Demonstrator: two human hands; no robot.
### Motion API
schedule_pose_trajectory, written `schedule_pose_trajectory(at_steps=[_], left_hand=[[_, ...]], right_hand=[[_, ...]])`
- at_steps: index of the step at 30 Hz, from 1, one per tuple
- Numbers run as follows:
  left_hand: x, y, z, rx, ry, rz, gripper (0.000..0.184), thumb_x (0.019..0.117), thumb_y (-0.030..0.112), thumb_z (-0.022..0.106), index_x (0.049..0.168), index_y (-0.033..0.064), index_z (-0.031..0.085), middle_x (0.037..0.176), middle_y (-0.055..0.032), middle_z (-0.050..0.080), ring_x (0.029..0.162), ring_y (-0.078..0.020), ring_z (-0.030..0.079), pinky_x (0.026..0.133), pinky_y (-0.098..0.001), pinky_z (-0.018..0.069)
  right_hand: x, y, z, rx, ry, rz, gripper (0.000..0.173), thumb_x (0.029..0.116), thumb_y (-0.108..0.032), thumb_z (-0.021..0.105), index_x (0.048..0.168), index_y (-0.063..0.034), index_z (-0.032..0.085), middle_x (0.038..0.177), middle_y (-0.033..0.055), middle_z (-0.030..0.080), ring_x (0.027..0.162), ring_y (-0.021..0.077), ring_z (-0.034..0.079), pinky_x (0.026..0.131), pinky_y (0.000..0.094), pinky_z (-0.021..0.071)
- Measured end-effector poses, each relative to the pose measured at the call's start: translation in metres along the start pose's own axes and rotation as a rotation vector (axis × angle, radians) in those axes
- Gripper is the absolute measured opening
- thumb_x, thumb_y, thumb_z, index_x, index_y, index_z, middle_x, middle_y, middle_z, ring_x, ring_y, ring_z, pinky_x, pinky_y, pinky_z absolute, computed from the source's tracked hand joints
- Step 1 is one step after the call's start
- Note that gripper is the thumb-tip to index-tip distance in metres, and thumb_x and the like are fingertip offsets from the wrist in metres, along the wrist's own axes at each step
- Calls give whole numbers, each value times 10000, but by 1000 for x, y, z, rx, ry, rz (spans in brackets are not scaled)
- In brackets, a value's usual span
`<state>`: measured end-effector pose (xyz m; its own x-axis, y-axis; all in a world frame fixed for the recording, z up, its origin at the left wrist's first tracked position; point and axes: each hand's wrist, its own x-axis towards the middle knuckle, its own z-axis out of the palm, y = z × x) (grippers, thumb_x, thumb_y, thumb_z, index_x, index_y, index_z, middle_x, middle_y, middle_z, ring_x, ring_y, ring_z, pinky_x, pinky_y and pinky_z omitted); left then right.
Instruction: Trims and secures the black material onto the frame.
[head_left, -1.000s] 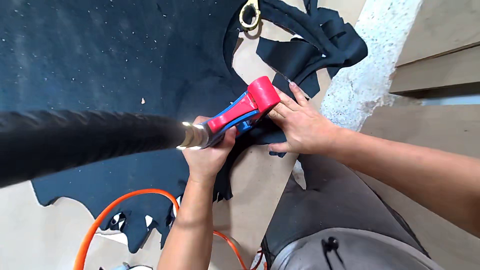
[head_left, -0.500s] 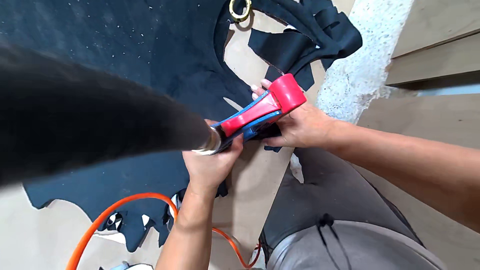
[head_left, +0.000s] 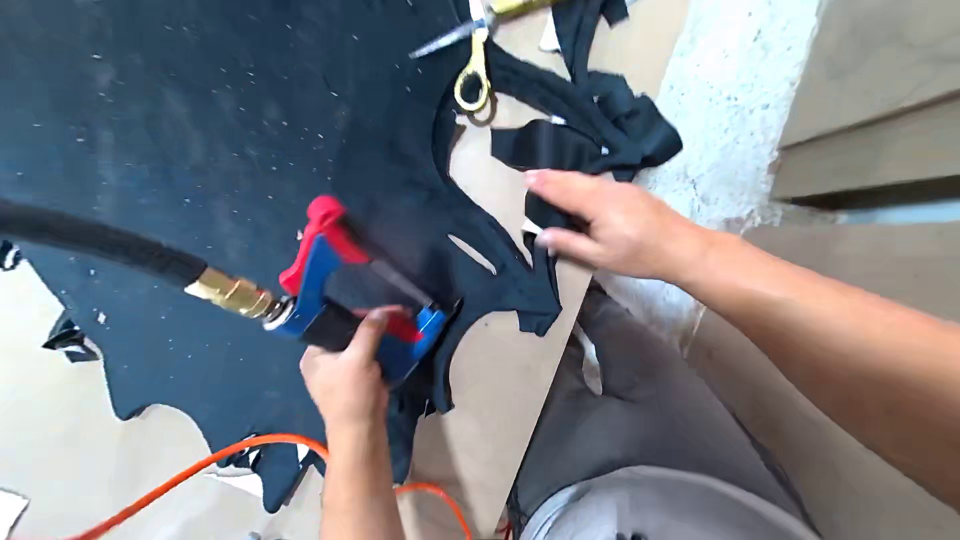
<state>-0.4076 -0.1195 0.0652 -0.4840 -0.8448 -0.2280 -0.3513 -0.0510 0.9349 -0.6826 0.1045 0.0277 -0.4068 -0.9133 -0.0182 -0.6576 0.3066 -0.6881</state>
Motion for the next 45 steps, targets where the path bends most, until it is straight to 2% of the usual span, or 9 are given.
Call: schedule_pose_trajectory(at_steps=[5,10,14,19,22,28,32,36,45], left_hand=[[-5,-31,-64,202,378,-466,465,970,391,707,1155,-31,645,928,-143,725,818,-235,726,755,-466,618],[-26,-26,-83,765,187,-655,818,950,732,519,1020,-64,695,976,-279,699,936,-435,692,855,-671,533],[-73,-7,-63,813,286,-505,547,997,499,633,1112,-34,679,977,-286,695,970,-495,670,865,-728,485],[-136,-13,13,640,457,-294,307,966,227,682,1149,-20,687,1343,-239,593,994,-322,701,838,-517,605],[-145,-1,85,500,604,-421,389,946,211,681,1248,-30,639,1425,-250,535,1095,-319,680,882,-484,602],[-100,25,206,129,470,-905,501,971,439,686,1289,54,645,1040,-127,717,948,-287,707,862,-544,585],[-71,27,200,71,451,-1081,569,948,584,659,1136,48,701,1002,-173,718,988,-355,697,890,-610,548],[-77,18,194,20,454,-1053,404,985,468,661,1057,75,723,935,-136,728,941,-322,711,847,-597,565],[-82,8,237,172,784,-889,239,901,272,738,1011,64,691,790,-79,676,730,-256,686,664,-491,587]], right_hand=[[72,15,-65,-249,151,182,427,1041,-334,526,1400,-121,614,1370,118,644,1240,316,635,992,567,527],[176,19,-63,-453,-24,204,609,1038,-446,472,1525,-80,464,1497,213,512,1328,434,539,1030,658,462],[211,1,-63,-547,-296,526,1142,829,-882,472,1434,87,472,1426,391,483,1302,565,508,986,760,428],[214,16,-86,-571,-391,302,975,754,-661,811,1476,-74,519,1420,415,448,1292,641,432,938,822,389],[221,28,-93,-562,-468,224,822,831,-475,829,1506,-143,497,1268,375,594,1120,603,588,860,796,463],[220,29,-90,-767,-618,39,834,852,-472,814,1476,-39,472,1239,364,593,1055,574,622,829,752,498],[272,27,-127,-766,-852,-198,435,920,-296,767,1315,-139,671,955,198,745,857,450,705,747,739,517],[335,-12,-149,-725,-1271,-317,461,886,-212,818,1323,-234,675,948,-3,781,809,172,757,770,478,648],[336,-165,30,-1220,-1782,-938,365,799,-424,881,1077,-221,759,751,-11,683,659,152,642,633,425,559]])
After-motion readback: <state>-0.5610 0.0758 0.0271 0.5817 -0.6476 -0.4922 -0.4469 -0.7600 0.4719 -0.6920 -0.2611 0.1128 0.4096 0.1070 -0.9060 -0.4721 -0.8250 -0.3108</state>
